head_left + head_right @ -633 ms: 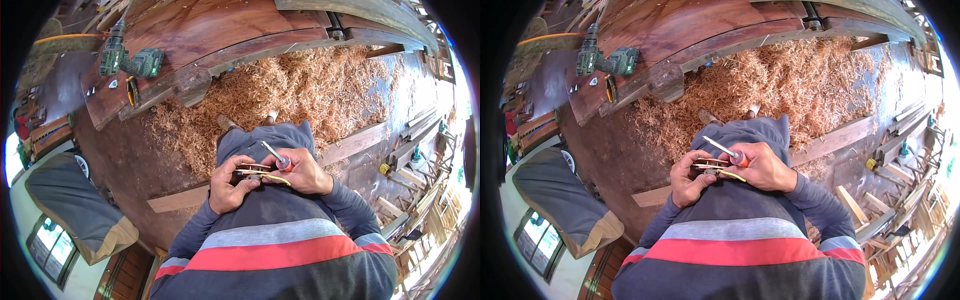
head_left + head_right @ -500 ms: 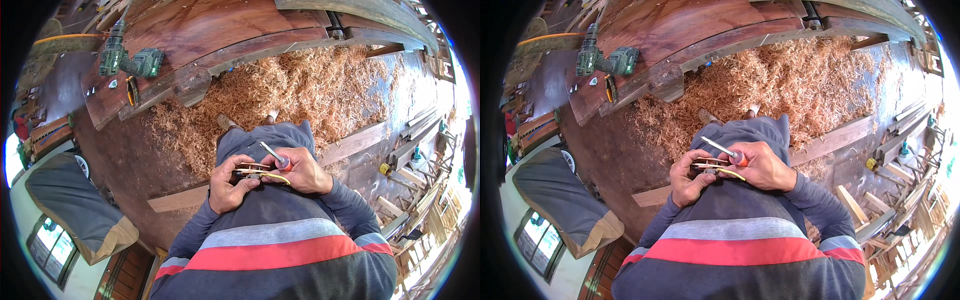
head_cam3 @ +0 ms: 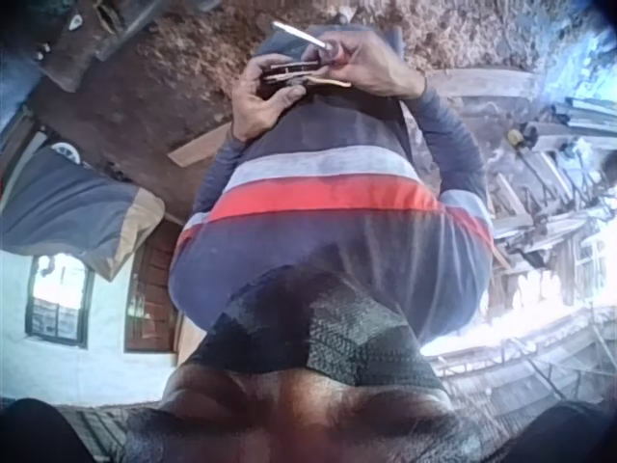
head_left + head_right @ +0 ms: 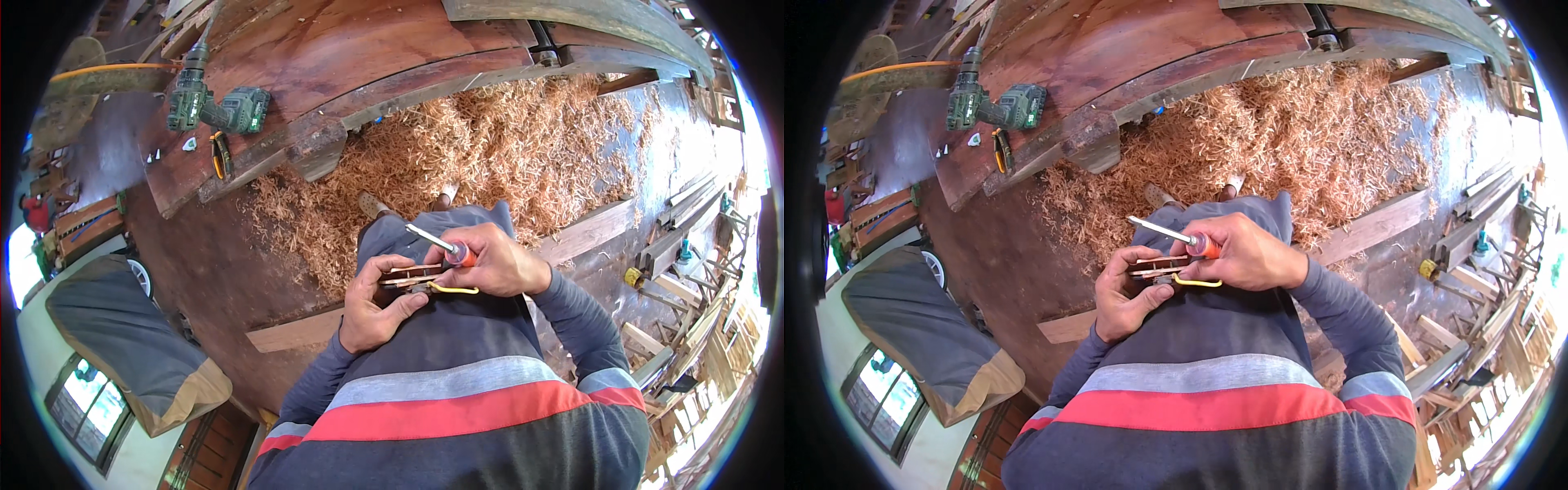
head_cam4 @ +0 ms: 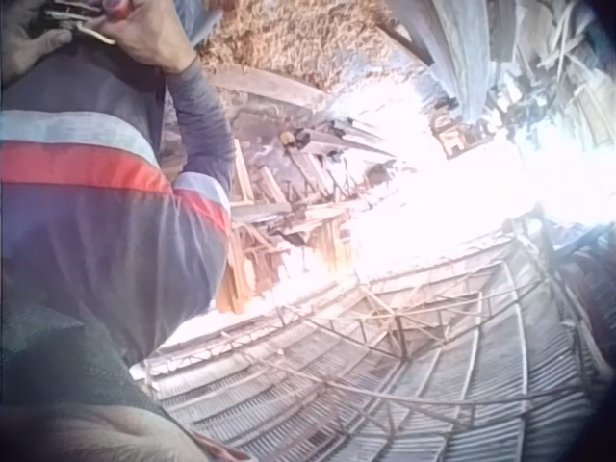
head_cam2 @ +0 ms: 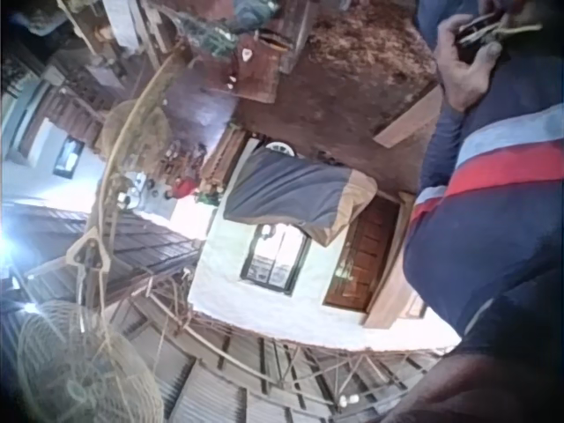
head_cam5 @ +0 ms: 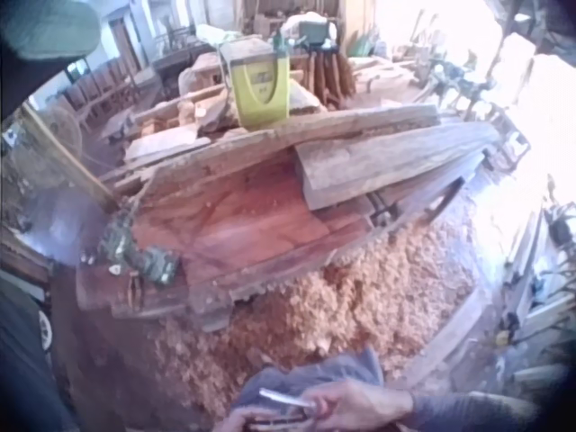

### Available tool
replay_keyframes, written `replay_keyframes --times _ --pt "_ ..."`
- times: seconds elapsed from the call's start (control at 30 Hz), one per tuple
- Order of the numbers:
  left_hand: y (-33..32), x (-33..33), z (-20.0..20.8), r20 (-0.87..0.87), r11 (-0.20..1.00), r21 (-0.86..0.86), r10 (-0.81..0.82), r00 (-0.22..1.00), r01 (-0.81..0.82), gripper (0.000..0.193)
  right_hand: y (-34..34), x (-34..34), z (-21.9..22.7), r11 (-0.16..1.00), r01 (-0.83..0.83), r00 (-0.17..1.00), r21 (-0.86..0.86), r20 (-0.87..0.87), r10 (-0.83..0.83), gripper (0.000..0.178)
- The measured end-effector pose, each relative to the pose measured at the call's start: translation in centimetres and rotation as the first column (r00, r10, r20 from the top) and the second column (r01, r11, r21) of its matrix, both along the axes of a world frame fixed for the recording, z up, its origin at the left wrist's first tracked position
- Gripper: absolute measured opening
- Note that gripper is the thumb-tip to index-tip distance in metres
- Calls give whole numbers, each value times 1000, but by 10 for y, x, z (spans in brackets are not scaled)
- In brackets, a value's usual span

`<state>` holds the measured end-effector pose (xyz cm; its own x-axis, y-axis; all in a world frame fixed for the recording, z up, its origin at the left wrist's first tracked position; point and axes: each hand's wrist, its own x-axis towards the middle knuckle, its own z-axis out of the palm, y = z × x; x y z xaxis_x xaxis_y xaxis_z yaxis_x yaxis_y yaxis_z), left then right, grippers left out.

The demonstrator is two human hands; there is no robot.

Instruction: The person assembles a switch component using a screwdriver, then installs it onto the underside of a wooden machine by hand and with the screwdriver.

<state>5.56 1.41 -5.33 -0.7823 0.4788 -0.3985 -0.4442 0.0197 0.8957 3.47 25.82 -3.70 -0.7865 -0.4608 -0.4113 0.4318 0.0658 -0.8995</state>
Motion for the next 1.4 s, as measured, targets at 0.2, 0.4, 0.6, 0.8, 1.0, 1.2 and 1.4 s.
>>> replay_keyframes --times 0.2,0.4,0.6,0.8,1.0,1.2,1.4 --pt "5 -13 9 302 923 378 -45 952 -76 60 18 -32 6 969 -240 960 53 -136 245 29" --pt "5 -33 2 546 900 431 -208 811 -59 54 20 -56 6 916 -398 880 48 -263 396 34" --pt "18 -41 -4 699 834 531 -329 635 -151 62 15 -78 12 830 -551 776 82 -315 546 29" --pt "14 -35 -16 692 837 530 -331 642 -140 78 21 -81 28 897 -429 865 110 -237 443 27" --pt "16 -38 -19 614 652 716 -418 670 -249 78 40 -58 33 918 277 951 282 -219 -220 29" --pt "7 -71 -23 676 650 658 -286 679 -381 68 61 20 44 749 475 829 462 -521 -205 48" --pt "-2 -98 -31 534 618 719 -197 823 -319 72 50 54 49 903 214 892 373 -451 -25 64"
